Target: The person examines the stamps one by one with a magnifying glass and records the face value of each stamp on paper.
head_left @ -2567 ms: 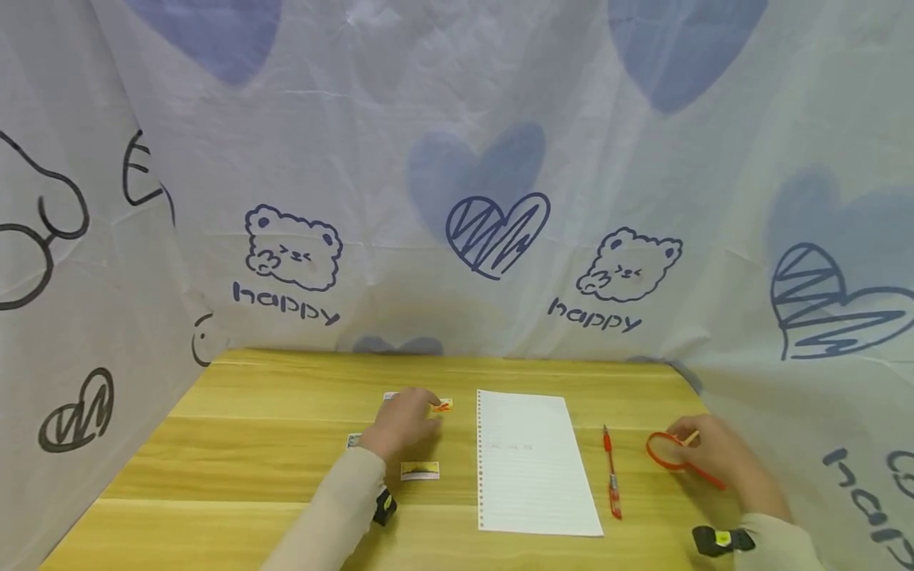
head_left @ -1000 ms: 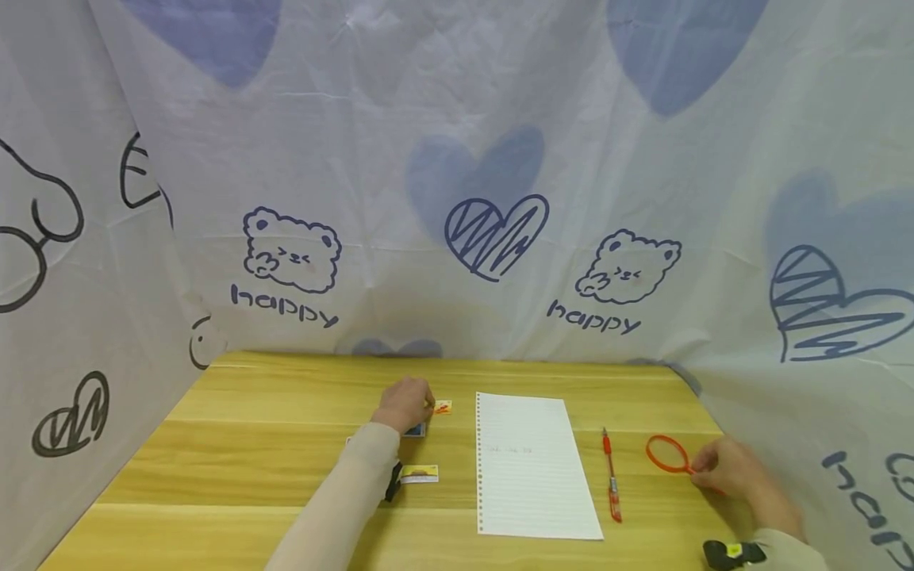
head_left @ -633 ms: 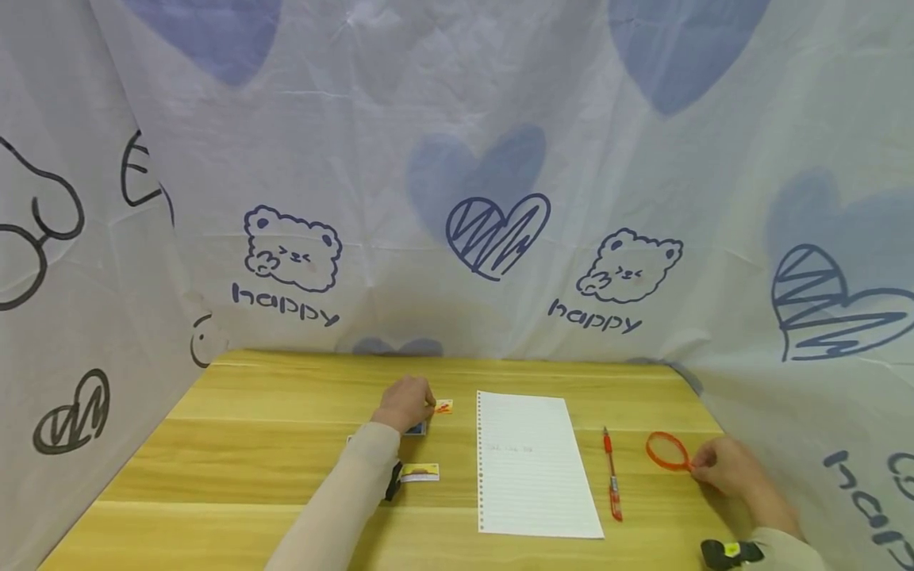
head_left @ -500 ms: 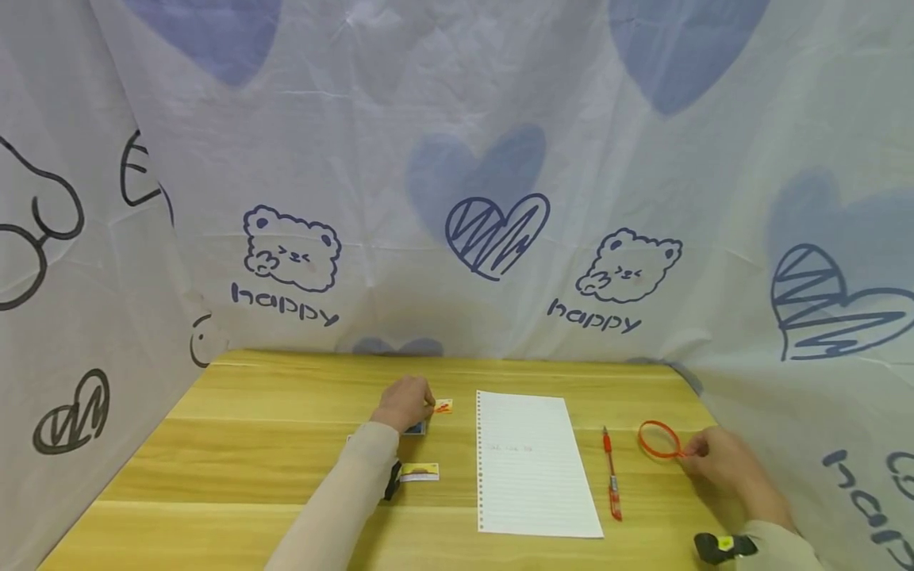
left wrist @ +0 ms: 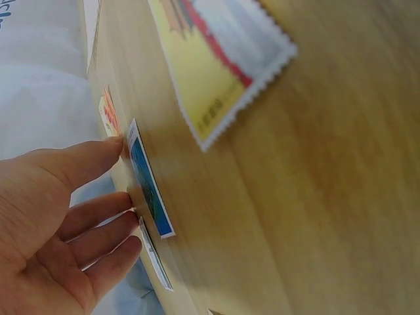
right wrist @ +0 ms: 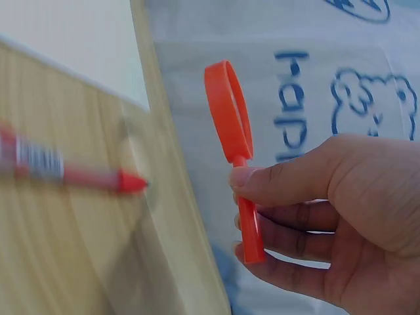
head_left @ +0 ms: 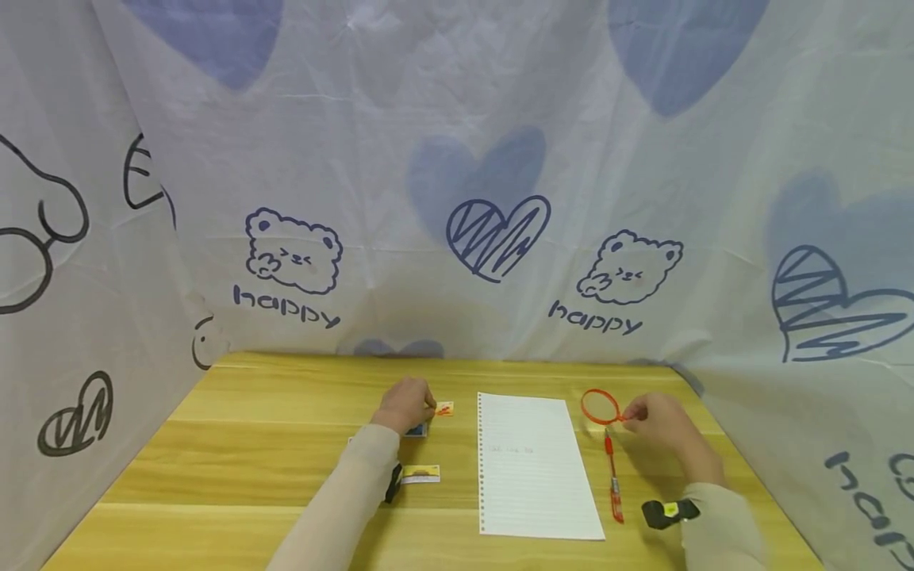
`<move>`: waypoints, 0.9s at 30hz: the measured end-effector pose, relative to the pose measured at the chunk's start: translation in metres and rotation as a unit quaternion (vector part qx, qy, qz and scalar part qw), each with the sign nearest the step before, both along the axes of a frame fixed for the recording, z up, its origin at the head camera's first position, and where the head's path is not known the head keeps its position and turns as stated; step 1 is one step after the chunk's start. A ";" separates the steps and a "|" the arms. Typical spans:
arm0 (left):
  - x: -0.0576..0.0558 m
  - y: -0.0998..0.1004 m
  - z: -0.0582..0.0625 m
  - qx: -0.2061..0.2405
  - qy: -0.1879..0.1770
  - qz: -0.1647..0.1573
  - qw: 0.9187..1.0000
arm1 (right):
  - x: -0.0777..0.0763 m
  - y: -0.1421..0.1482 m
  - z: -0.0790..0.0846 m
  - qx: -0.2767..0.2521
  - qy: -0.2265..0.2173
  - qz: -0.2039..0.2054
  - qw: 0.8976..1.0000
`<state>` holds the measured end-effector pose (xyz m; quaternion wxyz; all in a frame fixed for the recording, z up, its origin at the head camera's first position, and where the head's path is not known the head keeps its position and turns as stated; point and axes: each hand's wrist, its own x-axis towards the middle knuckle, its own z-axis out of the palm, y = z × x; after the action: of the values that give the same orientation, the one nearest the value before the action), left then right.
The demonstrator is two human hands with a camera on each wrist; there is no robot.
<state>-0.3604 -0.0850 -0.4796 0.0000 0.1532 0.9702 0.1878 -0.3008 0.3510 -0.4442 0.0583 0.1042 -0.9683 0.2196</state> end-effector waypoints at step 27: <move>0.003 0.000 0.000 0.019 -0.009 0.013 1.000 | -0.037 -0.103 0.010 0.024 0.018 0.051 0.998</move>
<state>-0.3579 -0.0851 -0.4797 0.0036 0.1391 0.9683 0.2073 -0.3382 0.2477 -0.4342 0.0614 0.1591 -0.9654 0.1974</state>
